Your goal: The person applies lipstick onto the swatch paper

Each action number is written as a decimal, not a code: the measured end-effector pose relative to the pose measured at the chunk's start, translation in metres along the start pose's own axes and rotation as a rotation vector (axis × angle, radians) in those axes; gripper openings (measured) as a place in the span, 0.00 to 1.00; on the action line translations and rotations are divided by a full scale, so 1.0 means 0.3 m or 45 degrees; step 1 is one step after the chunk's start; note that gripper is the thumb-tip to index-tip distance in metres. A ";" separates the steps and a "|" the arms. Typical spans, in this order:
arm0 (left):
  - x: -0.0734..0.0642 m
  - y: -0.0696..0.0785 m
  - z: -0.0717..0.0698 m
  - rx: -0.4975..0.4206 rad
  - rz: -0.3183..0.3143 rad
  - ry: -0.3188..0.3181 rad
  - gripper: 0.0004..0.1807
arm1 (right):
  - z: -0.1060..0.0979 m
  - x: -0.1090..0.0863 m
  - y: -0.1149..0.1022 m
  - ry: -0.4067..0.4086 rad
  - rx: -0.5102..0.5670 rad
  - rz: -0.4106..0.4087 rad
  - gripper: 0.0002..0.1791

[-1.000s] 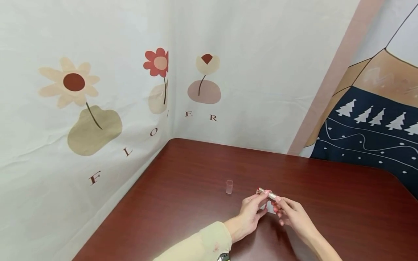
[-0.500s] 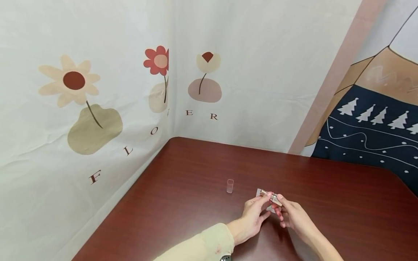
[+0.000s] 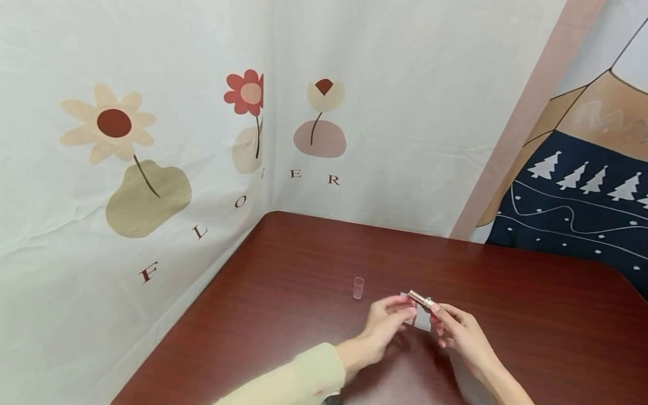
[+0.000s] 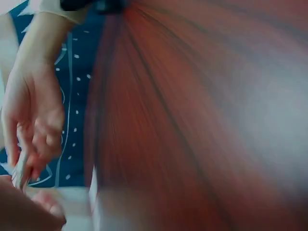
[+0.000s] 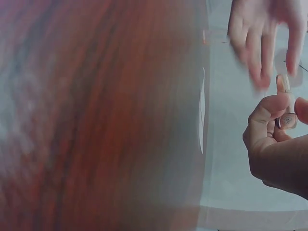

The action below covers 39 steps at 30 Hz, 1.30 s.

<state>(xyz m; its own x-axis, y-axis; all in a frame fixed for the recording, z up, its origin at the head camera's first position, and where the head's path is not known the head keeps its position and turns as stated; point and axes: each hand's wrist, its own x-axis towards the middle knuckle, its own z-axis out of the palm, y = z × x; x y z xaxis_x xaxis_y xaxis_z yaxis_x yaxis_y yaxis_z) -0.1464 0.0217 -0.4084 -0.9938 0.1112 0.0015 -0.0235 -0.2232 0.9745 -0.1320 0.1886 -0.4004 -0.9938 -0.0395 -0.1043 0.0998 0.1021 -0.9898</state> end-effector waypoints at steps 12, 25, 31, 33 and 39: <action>0.198 0.059 -0.375 1.193 0.215 -0.277 0.30 | -0.015 0.019 -0.017 -0.034 0.005 0.086 0.20; 0.223 0.120 -0.334 1.371 0.432 -0.508 0.06 | -0.002 0.035 -0.051 -0.086 0.021 0.057 0.13; 0.203 0.189 -0.265 1.525 0.688 -0.691 0.06 | 0.005 0.032 -0.070 -0.093 0.031 -0.009 0.09; 0.197 0.198 -0.244 1.545 0.707 -0.728 0.06 | 0.010 0.030 -0.074 -0.090 0.022 -0.031 0.10; 0.184 0.189 -0.206 1.535 0.719 -0.784 0.08 | 0.023 0.025 -0.061 -0.067 -0.079 -0.036 0.12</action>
<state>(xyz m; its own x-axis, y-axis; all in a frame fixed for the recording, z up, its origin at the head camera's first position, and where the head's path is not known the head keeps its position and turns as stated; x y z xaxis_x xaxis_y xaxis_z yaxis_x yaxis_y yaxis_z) -0.2092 -0.0447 -0.3670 -0.6303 0.7413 0.2306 0.7549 0.5159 0.4050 -0.1409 0.1797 -0.3837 -0.9920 -0.0954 -0.0828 0.0666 0.1612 -0.9847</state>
